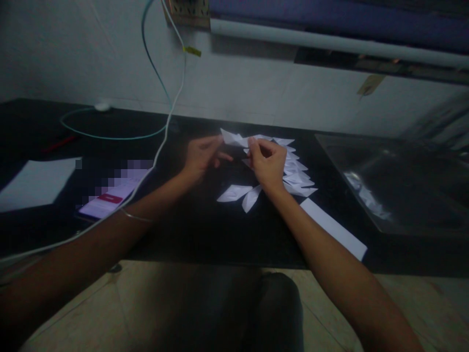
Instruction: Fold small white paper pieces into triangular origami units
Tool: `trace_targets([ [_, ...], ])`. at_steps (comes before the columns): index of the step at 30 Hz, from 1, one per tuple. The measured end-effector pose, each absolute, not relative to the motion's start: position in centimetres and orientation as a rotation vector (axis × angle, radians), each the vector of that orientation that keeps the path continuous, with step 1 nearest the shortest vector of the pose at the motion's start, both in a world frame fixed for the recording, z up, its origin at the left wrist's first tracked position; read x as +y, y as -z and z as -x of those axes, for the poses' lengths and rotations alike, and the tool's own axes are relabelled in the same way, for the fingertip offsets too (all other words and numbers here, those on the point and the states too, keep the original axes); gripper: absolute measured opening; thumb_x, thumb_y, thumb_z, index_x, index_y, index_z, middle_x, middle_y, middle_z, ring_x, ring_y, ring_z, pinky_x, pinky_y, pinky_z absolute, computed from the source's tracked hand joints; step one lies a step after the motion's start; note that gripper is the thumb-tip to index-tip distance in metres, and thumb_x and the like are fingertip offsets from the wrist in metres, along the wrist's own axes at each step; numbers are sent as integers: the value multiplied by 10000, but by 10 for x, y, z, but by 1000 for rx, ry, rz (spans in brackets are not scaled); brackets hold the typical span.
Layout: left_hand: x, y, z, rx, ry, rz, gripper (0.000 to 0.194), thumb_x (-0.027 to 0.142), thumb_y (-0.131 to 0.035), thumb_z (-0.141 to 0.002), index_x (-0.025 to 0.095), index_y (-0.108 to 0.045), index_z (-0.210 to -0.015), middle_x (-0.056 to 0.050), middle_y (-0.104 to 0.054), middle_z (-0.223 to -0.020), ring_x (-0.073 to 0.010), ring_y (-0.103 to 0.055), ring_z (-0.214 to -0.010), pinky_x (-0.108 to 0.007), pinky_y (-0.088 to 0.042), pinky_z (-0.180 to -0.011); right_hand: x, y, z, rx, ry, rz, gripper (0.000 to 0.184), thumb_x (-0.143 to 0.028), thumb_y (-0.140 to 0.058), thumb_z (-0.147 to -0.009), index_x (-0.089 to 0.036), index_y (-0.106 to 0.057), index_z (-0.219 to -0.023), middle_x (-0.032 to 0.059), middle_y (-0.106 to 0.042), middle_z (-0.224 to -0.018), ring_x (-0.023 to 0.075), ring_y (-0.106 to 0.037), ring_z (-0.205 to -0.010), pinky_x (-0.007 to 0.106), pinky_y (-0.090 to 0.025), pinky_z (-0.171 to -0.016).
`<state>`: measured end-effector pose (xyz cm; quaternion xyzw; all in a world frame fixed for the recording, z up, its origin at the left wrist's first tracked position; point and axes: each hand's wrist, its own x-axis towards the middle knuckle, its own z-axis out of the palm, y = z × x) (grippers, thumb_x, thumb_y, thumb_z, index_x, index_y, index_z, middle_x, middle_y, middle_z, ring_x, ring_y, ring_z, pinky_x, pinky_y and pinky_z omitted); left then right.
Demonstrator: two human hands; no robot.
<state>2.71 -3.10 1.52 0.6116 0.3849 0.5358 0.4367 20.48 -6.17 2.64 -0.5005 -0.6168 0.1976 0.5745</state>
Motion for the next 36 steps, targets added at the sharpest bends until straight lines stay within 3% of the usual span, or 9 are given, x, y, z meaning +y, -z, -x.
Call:
trace_targets([
  [4, -24, -16, -23, 930, -1317, -1462, 353, 524, -520, -1003, 196, -601, -1105, -41, -687, -889, -88, -693, -669, -148, -395, -457, -58, -29, -210, -1407, -473, 1134, 505, -714, -588, -876, -248, -577, -682, 28, -558, -636, 167, -528, -581, 346, -441, -559],
  [8, -29, -15, -27, 874, -1161, -1553, 307, 515, -507, -1015, 217, -572, -1042, -3, -635, -799, -73, -633, -571, -159, -365, -438, -58, -29, -209, -1475, -526, 1148, 483, -698, -616, -866, -249, -582, -691, 27, -551, -634, 175, -546, -611, 359, -474, -598],
  [14, -36, -13, -30, 816, -1134, -1677, 383, 528, -446, -1041, 198, -576, -897, 17, -555, -642, -74, -571, -495, -190, -366, -440, -59, -27, -206, -1520, -617, 1105, 396, -608, -671, -868, -247, -596, -724, 11, -550, -633, 166, -548, -612, 351, -460, -603],
  [22, -31, -13, -30, 772, -1244, -1563, 427, 593, -410, -1032, 203, -586, -1040, 8, -589, -684, -89, -610, -520, -194, -378, -431, -59, -28, -201, -1481, -674, 1117, 426, -691, -659, -822, -269, -604, -833, -11, -544, -625, 155, -531, -567, 332, -428, -560],
  [30, -40, -20, -28, 802, -1115, -1745, 486, 579, -499, -1007, 172, -583, -753, -16, -613, -607, -88, -577, -476, -209, -390, -451, -59, -27, -204, -1542, -766, 1057, 421, -676, -710, -797, -264, -624, -803, -5, -572, -640, 158, -554, -579, 335, -450, -569],
  [36, -41, -22, -30, 915, -1240, -1736, 488, 525, -498, -1027, 163, -598, -714, -3, -604, -546, -76, -565, -434, -200, -426, -479, -54, -24, -208, -1531, -752, 1005, 408, -647, -743, -793, -250, -644, -794, -24, -574, -607, 128, -527, -514, 309, -437, -528],
])
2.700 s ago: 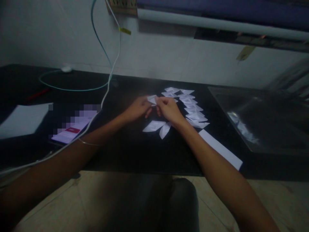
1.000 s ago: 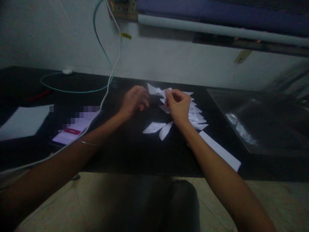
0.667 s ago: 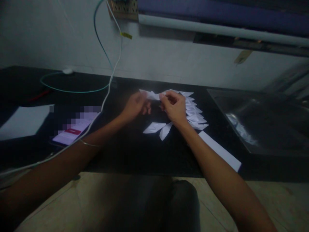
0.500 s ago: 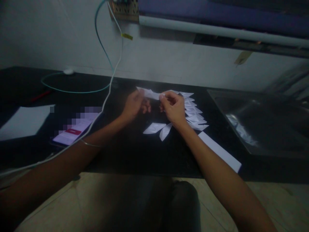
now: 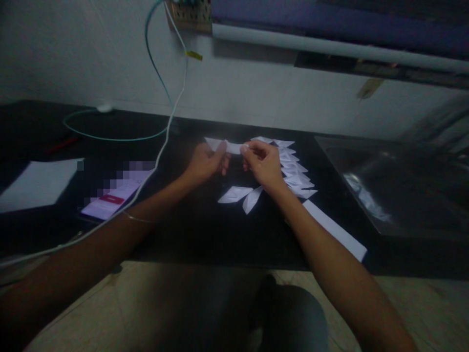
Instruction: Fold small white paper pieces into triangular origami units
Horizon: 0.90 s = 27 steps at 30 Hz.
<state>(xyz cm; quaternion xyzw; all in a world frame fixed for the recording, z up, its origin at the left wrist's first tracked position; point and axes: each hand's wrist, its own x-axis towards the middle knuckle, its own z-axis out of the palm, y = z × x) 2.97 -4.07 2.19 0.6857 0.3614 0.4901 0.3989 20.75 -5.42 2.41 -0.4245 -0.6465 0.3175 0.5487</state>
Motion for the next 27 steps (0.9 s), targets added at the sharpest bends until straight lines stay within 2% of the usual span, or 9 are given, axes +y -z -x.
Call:
trace_targets([
  [13, -39, -19, -32, 912, -1169, -1632, 610, 648, -389, -1018, 153, -616, -743, -35, -625, -538, -95, -617, -439, -182, -400, -413, -52, -24, -209, -1508, -688, 995, 378, -603, -774, -788, -234, -698, -761, -23, -600, -588, 120, -528, -494, 300, -444, -501],
  [19, -27, -14, -30, 883, -1085, -1430, 718, 746, -269, -990, 145, -642, -872, -44, -633, -579, -111, -646, -462, -177, -367, -384, -52, -28, -216, -1592, -510, 1027, 345, -561, -732, -847, -220, -742, -792, 5, -643, -628, 144, -577, -557, 311, -467, -537],
  [22, -21, -13, -27, 848, -1108, -1368, 592, 663, -366, -1018, 138, -623, -925, -32, -641, -627, -96, -633, -446, -173, -336, -367, -53, -29, -221, -1727, -322, 1046, 290, -501, -708, -882, -220, -774, -858, 35, -712, -742, 168, -630, -653, 324, -496, -590],
  [25, -17, -11, -25, 847, -1127, -1356, 338, 465, -509, -1031, 141, -600, -1003, 7, -640, -658, -76, -618, -428, -162, -325, -360, -52, -28, -225, -1880, -139, 1063, 243, -440, -670, -915, -226, -782, -933, 51, -730, -825, 186, -644, -711, 345, -519, -643],
  [27, -16, -10, -25, 886, -1110, -1362, 204, 335, -542, -1024, 139, -600, -1032, 25, -634, -661, -65, -611, -421, -153, -313, -359, -50, -26, -226, -1935, -62, 1075, 243, -411, -651, -923, -235, -765, -1044, 65, -723, -909, 203, -649, -768, 360, -536, -671],
])
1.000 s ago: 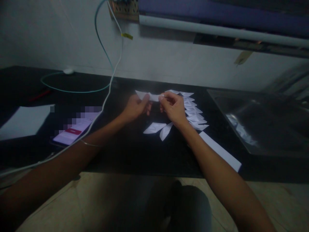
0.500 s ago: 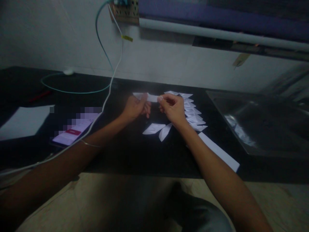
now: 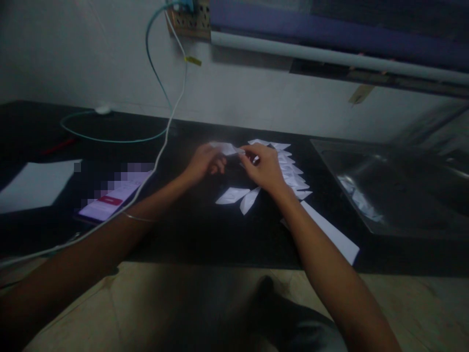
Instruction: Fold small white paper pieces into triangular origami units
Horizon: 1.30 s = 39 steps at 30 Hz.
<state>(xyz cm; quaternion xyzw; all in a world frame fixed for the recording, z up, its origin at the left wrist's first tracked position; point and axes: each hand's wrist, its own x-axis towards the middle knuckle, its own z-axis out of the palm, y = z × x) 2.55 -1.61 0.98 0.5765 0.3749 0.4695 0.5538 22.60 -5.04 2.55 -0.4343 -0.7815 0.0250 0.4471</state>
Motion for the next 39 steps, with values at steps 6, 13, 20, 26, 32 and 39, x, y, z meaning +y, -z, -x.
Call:
trace_targets([
  [6, -19, -4, -27, 952, -1080, -1504, 175, 193, -525, -1014, 117, -673, -958, 11, -645, -681, -45, -578, -416, -160, -296, -371, -50, -20, -221, -2138, 165, 1003, 226, -328, -656, -894, -265, -716, -1103, 109, -624, -1188, 283, -603, -1083, 477, -531, -904],
  [13, -23, 4, -29, 836, -1068, -1699, 187, 232, -595, -982, 122, -744, -1007, -21, -706, -751, -52, -592, -476, -175, -392, -476, -51, -16, -216, -2154, 153, 1085, 132, -258, -606, -878, -214, -711, -944, 123, -622, -1115, 299, -593, -1069, 487, -507, -923],
  [20, -20, 8, -29, 888, -1061, -1723, 235, 272, -564, -983, 115, -739, -971, -48, -717, -758, -79, -590, -475, -213, -422, -498, -52, -19, -214, -2161, 136, 1134, 127, -234, -599, -867, -235, -709, -932, 111, -638, -1111, 302, -596, -1103, 489, -495, -955],
  [26, -22, 10, -27, 909, -1068, -1798, 326, 369, -517, -1005, 151, -725, -882, -29, -676, -653, -101, -591, -507, -226, -440, -546, -55, -19, -212, -2192, 148, 1174, 131, -248, -605, -880, -241, -691, -978, 116, -644, -1125, 305, -588, -1118, 482, -494, -961],
  [32, -28, 5, -28, 971, -1062, -1825, 354, 378, -484, -1019, 152, -715, -875, -5, -593, -537, -119, -557, -502, -240, -398, -539, -53, -18, -209, -2139, 61, 1220, 161, -234, -587, -878, -243, -637, -1032, 112, -643, -1076, 306, -587, -1102, 461, -490, -933],
  [39, -34, 4, -29, 958, -1038, -1838, 378, 375, -444, -1034, 172, -631, -776, -8, -597, -545, -105, -525, -475, -240, -381, -520, -48, -15, -209, -2146, 77, 1230, 49, -232, -600, -865, -230, -619, -910, 108, -632, -1028, 301, -592, -1051, 454, -489, -913],
])
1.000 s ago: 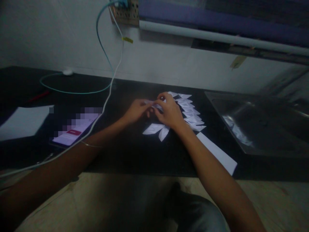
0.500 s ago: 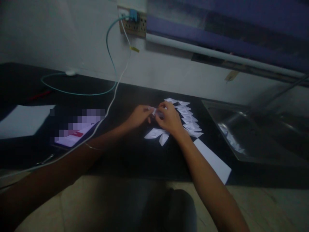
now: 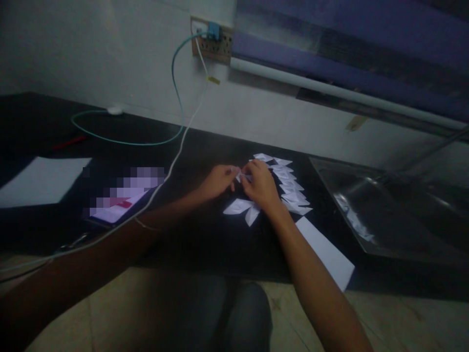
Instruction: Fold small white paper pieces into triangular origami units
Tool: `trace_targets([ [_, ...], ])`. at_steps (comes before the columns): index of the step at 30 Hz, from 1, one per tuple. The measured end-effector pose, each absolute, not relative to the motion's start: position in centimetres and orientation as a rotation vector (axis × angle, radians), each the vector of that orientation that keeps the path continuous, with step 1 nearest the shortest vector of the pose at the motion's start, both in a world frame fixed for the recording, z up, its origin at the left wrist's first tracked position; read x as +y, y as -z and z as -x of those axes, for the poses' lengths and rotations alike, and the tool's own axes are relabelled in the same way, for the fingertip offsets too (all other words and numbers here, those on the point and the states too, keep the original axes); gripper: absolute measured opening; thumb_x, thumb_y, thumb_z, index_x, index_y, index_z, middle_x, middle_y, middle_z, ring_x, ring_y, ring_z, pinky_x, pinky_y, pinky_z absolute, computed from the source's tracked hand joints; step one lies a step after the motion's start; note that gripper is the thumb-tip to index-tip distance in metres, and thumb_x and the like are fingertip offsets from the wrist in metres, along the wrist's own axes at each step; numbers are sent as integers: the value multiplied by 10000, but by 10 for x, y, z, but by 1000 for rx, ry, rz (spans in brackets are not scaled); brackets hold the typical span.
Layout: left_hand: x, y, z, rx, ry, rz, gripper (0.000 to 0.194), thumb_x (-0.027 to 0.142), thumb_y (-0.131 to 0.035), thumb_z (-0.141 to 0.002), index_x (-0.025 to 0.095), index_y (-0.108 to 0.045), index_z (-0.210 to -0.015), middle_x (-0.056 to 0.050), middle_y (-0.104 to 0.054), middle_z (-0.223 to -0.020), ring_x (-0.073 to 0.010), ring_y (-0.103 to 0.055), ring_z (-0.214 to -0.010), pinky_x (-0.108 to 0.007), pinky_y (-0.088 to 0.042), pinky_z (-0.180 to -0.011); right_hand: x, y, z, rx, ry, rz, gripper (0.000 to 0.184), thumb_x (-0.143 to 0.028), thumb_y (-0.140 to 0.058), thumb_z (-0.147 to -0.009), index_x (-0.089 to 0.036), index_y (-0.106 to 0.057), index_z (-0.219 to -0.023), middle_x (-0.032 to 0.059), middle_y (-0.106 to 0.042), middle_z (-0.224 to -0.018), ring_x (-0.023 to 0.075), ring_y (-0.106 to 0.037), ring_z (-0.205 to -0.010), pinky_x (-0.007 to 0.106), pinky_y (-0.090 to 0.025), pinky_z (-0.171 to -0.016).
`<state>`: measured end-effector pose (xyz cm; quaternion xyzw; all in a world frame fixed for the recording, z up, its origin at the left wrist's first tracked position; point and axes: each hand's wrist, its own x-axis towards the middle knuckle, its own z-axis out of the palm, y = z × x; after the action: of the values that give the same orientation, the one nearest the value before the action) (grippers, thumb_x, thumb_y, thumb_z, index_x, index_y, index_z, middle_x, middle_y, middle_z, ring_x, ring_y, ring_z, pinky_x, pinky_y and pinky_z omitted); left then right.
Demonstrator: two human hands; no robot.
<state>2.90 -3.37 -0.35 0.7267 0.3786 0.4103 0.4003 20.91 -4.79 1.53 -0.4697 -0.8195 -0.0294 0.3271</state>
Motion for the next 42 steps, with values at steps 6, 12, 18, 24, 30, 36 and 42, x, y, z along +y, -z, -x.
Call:
trace_targets([
  [6, -32, 5, -31, 1019, -1145, -1819, 430, 403, -406, -1049, 180, -597, -735, -11, -594, -554, -103, -536, -481, -234, -390, -515, -53, -16, -200, -2077, 225, 1219, 117, -199, -556, -913, -239, -663, -938, 120, -661, -1084, 315, -580, -1113, 487, -491, -948],
  [12, -28, 11, -36, 944, -1152, -1756, 383, 406, -419, -1050, 163, -645, -856, -13, -623, -619, -109, -585, -525, -227, -424, -541, -53, -13, -196, -2103, 186, 1269, 144, -214, -577, -917, -223, -721, -915, 132, -674, -1109, 324, -586, -1109, 510, -503, -939],
  [18, -26, 8, -34, 1078, -1310, -1564, 339, 495, -437, -1040, 206, -564, -1163, -38, -675, -949, -85, -551, -558, -230, -402, -538, -11, -42, -205, -2138, 327, 1347, 221, -229, -552, -947, -178, -764, -983, 167, -662, -1095, 326, -572, -1073, 486, -510, -901],
  [24, -20, 11, -28, 1187, -1301, -1609, 300, 468, -449, -1034, 211, -544, -910, 26, -568, -687, -114, -517, -585, -248, -336, -568, 70, -60, -192, -2493, 402, 1610, 273, -116, -520, -925, -94, -759, -1055, 225, -677, -1145, 332, -570, -1142, 412, -491, -916],
  [30, -21, 13, -26, 1187, -1200, -1713, 350, 442, -453, -1021, 206, -545, -779, 28, -557, -618, -131, -540, -604, -261, -345, -604, 100, -52, -181, -2524, 428, 1887, 307, -255, -552, -968, -89, -745, -1140, 244, -703, -1188, 314, -619, -1146, 355, -507, -876],
  [36, -20, 14, -25, 1202, -1150, -1740, 398, 470, -434, -1025, 199, -582, -773, 28, -542, -600, -125, -516, -563, -260, -338, -579, 103, -54, -182, -2517, 401, 1961, 323, -326, -626, -935, -102, -766, -1122, 247, -722, -1172, 325, -687, -1095, 371, -537, -864],
  [42, -21, 9, -22, 1209, -1178, -1699, 441, 514, -402, -1025, 201, -576, -766, 31, -518, -591, -125, -501, -540, -263, -333, -563, 88, -84, -181, -2517, 355, 1830, 243, -167, -762, -778, -115, -782, -1014, 210, -750, -1100, 313, -687, -1033, 387, -538, -851],
])
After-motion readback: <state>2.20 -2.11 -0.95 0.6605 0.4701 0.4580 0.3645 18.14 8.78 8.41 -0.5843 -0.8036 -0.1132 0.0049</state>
